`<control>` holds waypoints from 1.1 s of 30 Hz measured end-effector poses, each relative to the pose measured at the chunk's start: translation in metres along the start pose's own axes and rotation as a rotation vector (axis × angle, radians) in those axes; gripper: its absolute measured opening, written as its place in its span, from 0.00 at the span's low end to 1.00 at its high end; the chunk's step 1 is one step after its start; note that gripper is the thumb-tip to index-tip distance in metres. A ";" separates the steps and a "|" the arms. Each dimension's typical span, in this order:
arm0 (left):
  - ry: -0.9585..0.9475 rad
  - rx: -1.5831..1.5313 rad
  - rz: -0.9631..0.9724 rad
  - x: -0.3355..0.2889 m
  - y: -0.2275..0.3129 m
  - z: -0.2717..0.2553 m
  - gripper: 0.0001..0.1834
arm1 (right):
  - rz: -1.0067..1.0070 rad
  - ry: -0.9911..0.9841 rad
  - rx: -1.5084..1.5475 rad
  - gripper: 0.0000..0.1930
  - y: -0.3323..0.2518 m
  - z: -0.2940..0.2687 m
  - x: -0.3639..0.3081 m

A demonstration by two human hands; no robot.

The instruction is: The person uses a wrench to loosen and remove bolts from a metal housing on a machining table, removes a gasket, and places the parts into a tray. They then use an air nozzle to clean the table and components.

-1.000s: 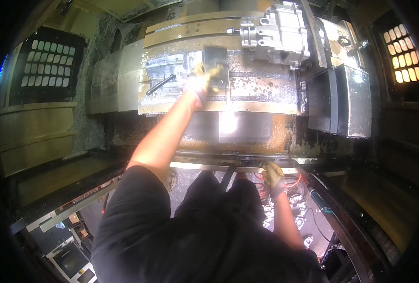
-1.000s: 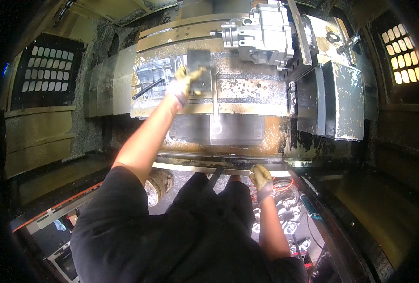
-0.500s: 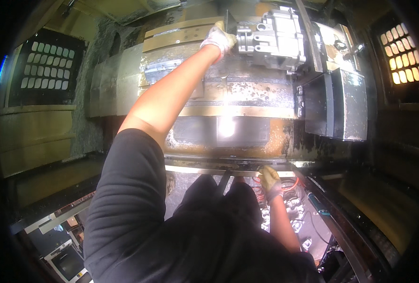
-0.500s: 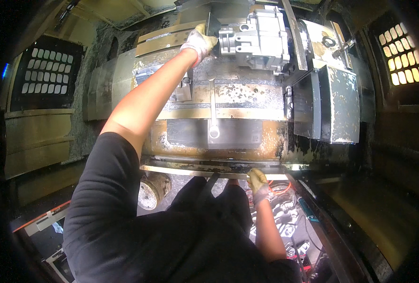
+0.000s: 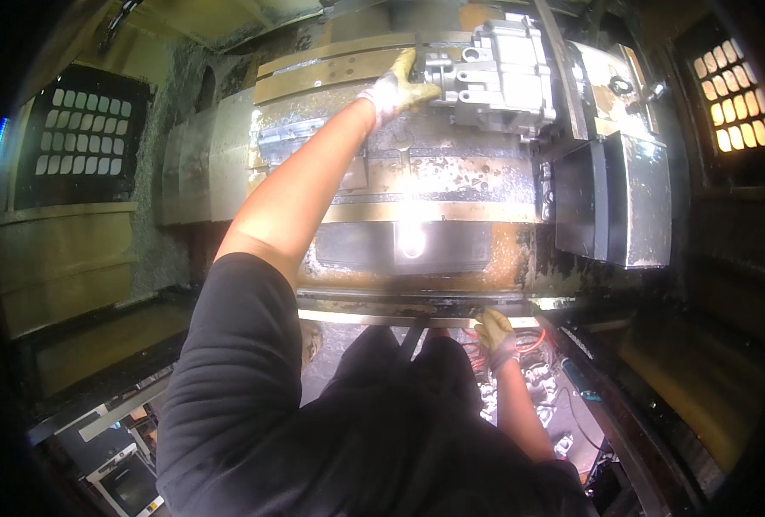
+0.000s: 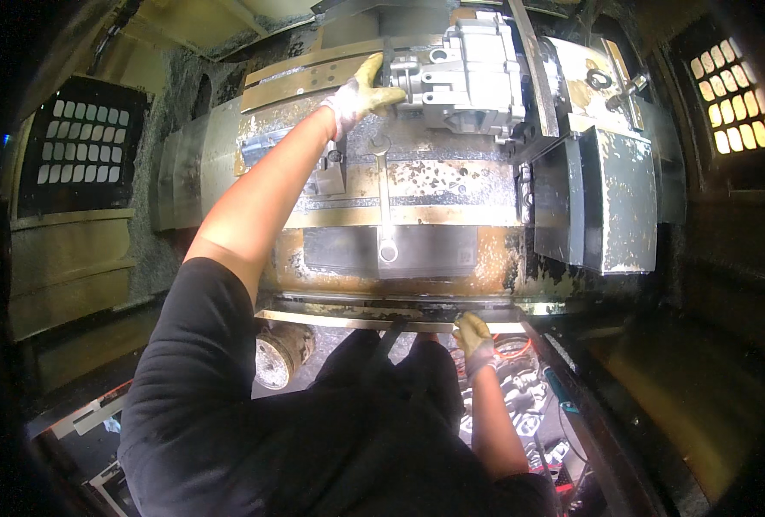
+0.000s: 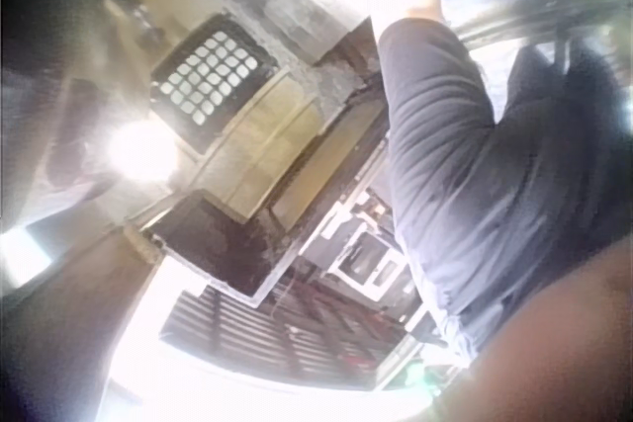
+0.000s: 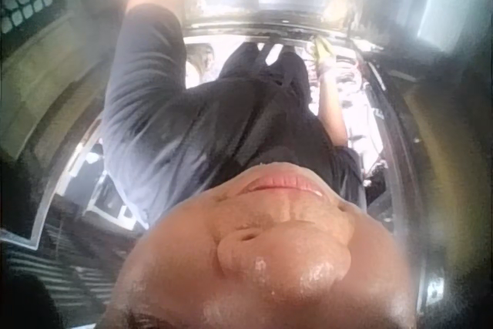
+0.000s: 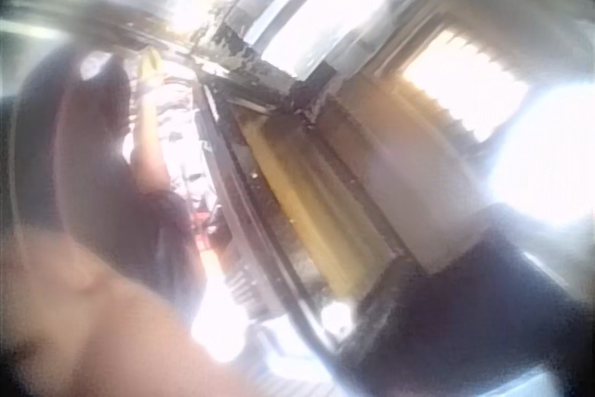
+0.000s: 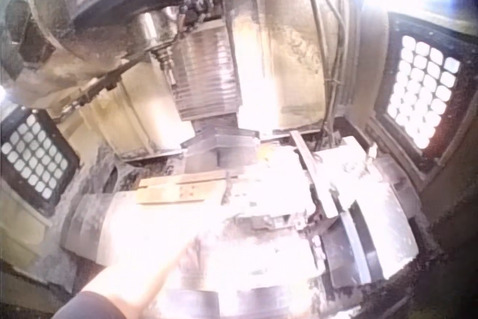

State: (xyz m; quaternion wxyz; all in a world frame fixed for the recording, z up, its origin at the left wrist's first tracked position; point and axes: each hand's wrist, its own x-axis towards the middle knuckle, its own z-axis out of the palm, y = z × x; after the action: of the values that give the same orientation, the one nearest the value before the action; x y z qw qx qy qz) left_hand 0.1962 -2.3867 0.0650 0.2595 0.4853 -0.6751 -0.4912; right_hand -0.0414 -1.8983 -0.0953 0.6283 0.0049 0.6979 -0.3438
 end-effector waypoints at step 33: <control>0.183 -0.090 -0.100 0.012 -0.090 -0.006 0.30 | -0.071 0.053 -0.039 0.13 -0.015 -0.007 0.010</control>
State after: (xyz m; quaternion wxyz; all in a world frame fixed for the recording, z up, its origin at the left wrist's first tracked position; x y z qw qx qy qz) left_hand 0.2324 -2.4047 -0.0168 0.3168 0.5490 -0.6010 -0.4869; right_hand -0.0559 -1.9107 -0.0975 0.5970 -0.0229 0.7205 -0.3521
